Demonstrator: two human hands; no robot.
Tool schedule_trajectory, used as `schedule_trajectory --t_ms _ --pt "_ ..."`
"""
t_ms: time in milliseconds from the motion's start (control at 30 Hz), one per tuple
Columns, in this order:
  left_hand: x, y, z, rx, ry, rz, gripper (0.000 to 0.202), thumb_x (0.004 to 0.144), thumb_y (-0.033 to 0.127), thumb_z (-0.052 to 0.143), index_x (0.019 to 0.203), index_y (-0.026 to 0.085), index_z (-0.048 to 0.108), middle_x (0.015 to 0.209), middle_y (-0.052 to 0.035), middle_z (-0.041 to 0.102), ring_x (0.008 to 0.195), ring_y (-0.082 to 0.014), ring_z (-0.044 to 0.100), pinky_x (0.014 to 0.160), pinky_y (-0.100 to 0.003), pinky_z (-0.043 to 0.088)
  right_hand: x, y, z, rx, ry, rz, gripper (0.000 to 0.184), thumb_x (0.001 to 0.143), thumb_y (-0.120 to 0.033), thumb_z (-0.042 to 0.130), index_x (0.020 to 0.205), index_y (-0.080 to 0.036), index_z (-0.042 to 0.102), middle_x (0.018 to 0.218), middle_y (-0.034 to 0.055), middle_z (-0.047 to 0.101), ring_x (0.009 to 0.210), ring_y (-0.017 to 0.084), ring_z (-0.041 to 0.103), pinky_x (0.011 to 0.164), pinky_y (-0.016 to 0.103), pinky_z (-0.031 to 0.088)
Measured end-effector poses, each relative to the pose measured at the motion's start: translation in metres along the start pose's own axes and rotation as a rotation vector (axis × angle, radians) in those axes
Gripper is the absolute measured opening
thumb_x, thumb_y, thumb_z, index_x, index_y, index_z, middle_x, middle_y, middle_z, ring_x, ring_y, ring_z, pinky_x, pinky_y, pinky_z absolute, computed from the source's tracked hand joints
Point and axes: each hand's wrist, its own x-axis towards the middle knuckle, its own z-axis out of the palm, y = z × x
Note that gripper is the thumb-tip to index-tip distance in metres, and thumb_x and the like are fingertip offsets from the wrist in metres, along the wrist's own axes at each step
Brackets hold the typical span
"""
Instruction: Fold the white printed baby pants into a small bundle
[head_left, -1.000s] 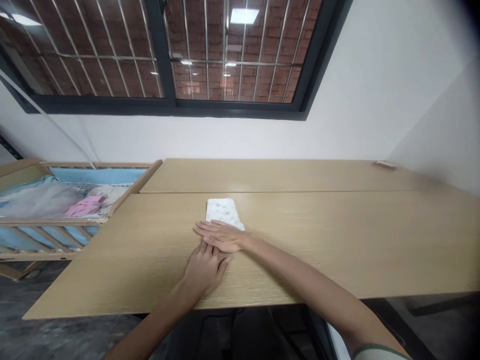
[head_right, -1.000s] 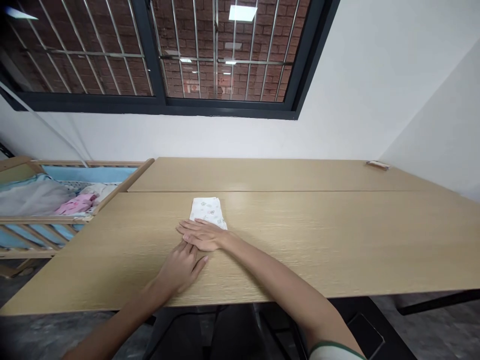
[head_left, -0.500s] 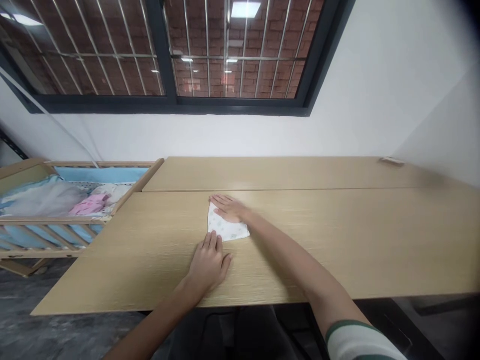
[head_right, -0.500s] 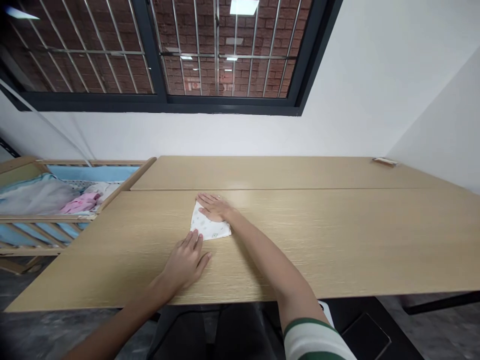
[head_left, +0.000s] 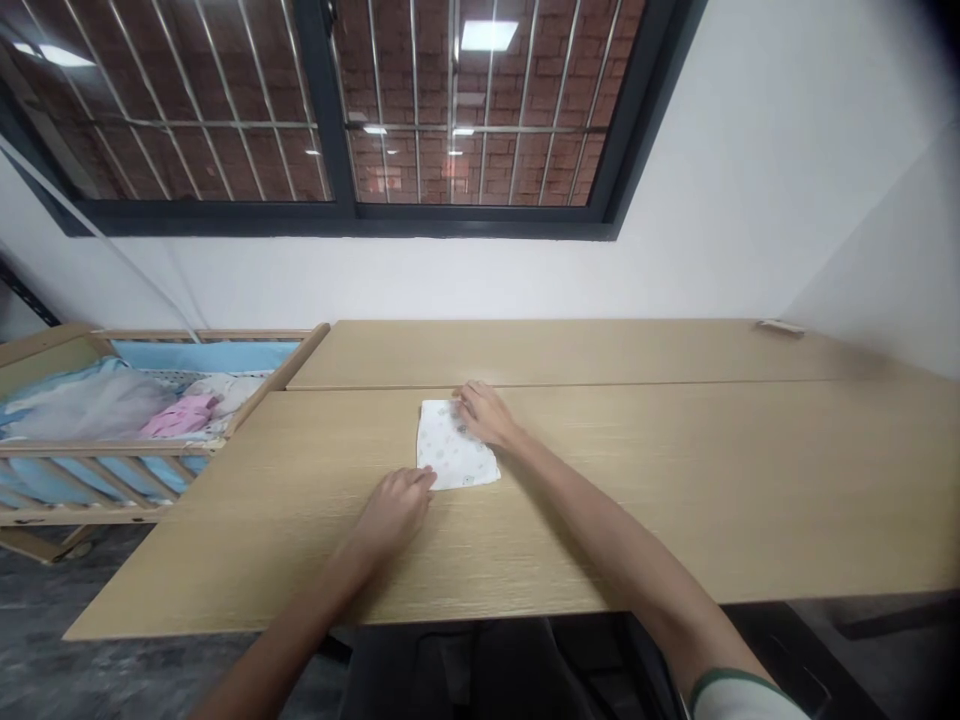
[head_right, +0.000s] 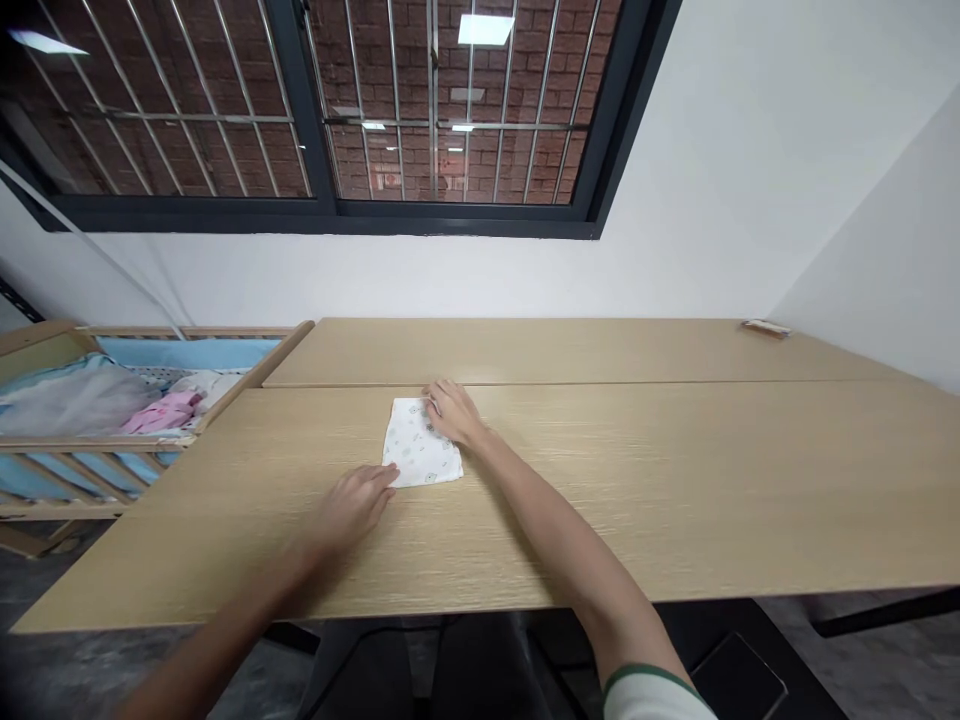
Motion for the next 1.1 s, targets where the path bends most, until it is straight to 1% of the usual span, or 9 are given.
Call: schedule_trajectory --t_ms 100,200,300,400,533,633,733,933,1100 --pt "0.007 -0.013 -0.007 -0.032 0.022 0.063 0.025 0.099 0.02 0.044 0.11 0.019 0.067 0.116 -0.0115 0.07 0.109 -0.0264 0.064 0.096 -0.043 0.051 -0.028 -0.011 -0.024 0.172 -0.173 -0.016 0.037 0.1 -0.04 0.047 0.117 -0.016 0.069 0.11 0.0123 0.071 0.103 0.026 0.063 0.094 0.04 0.047" --pt "0.012 -0.014 -0.014 -0.028 0.025 0.104 0.029 0.101 0.02 0.038 0.1 0.017 0.066 0.104 -0.0124 0.07 0.101 -0.0271 0.064 0.094 -0.045 0.05 -0.062 -0.023 -0.044 0.231 -0.363 -0.074 0.062 0.089 -0.06 0.062 0.133 -0.016 0.062 0.131 0.0159 0.064 0.118 0.031 0.06 0.1 0.043 0.046" --pt "0.012 -0.009 -0.025 -0.168 0.023 0.047 0.029 0.102 0.026 0.036 0.099 0.018 0.064 0.101 -0.0106 0.07 0.099 -0.0263 0.063 0.093 -0.044 0.049 -0.092 -0.031 -0.053 0.26 -0.41 -0.114 0.084 0.078 -0.06 0.075 0.144 -0.014 0.052 0.148 0.0179 0.052 0.136 0.034 0.048 0.111 0.046 0.04" --pt "0.009 -0.005 -0.037 -0.438 0.025 -0.075 0.029 0.102 0.036 0.038 0.102 0.02 0.062 0.103 -0.0082 0.07 0.1 -0.0241 0.063 0.092 -0.04 0.05 -0.108 -0.034 -0.05 0.338 -0.338 -0.095 0.06 0.087 -0.041 0.069 0.141 -0.018 0.055 0.145 0.0148 0.056 0.134 0.031 0.051 0.112 0.046 0.039" --pt "0.009 -0.01 -0.045 -0.652 -0.015 -0.141 0.032 0.097 0.047 0.05 0.108 0.021 0.065 0.117 -0.0076 0.07 0.112 -0.0261 0.063 0.102 -0.041 0.046 -0.106 -0.035 -0.043 0.464 -0.263 0.045 0.034 0.098 -0.029 0.05 0.127 -0.022 0.066 0.123 0.0096 0.07 0.11 0.027 0.066 0.098 0.043 0.049" --pt "0.014 -0.019 -0.041 -0.663 -0.086 -0.161 0.042 0.085 0.05 0.067 0.116 0.021 0.067 0.124 -0.0073 0.069 0.115 -0.0296 0.063 0.104 -0.042 0.046 -0.097 -0.033 -0.041 0.486 -0.201 0.124 0.034 0.098 -0.036 0.051 0.124 -0.022 0.068 0.116 0.0096 0.073 0.103 0.028 0.067 0.093 0.043 0.051" --pt "0.024 -0.027 -0.035 -0.733 -0.106 -0.167 0.043 0.087 0.05 0.063 0.117 0.02 0.069 0.123 -0.0077 0.071 0.112 -0.029 0.065 0.1 -0.039 0.05 -0.089 -0.029 -0.037 0.487 -0.125 0.166 0.039 0.098 -0.044 0.052 0.127 -0.022 0.066 0.117 0.0105 0.072 0.105 0.029 0.066 0.092 0.043 0.051" --pt "0.052 -0.04 -0.019 -0.737 0.025 -0.341 0.046 0.089 0.059 0.056 0.095 0.015 0.069 0.092 -0.0081 0.076 0.082 -0.0238 0.071 0.072 -0.031 0.054 -0.072 -0.014 -0.014 0.529 0.004 0.248 0.045 0.098 -0.051 0.049 0.122 -0.016 0.064 0.111 0.0125 0.072 0.098 0.025 0.065 0.086 0.039 0.053" --pt "0.064 -0.045 0.003 -0.564 0.122 -0.493 0.032 0.087 0.049 0.06 0.089 0.018 0.066 0.085 -0.0077 0.075 0.079 -0.0233 0.07 0.071 -0.031 0.052 -0.061 -0.001 0.015 0.41 0.173 0.391 0.038 0.09 -0.05 0.057 0.102 -0.015 0.063 0.095 0.0095 0.068 0.084 0.022 0.061 0.078 0.038 0.052"
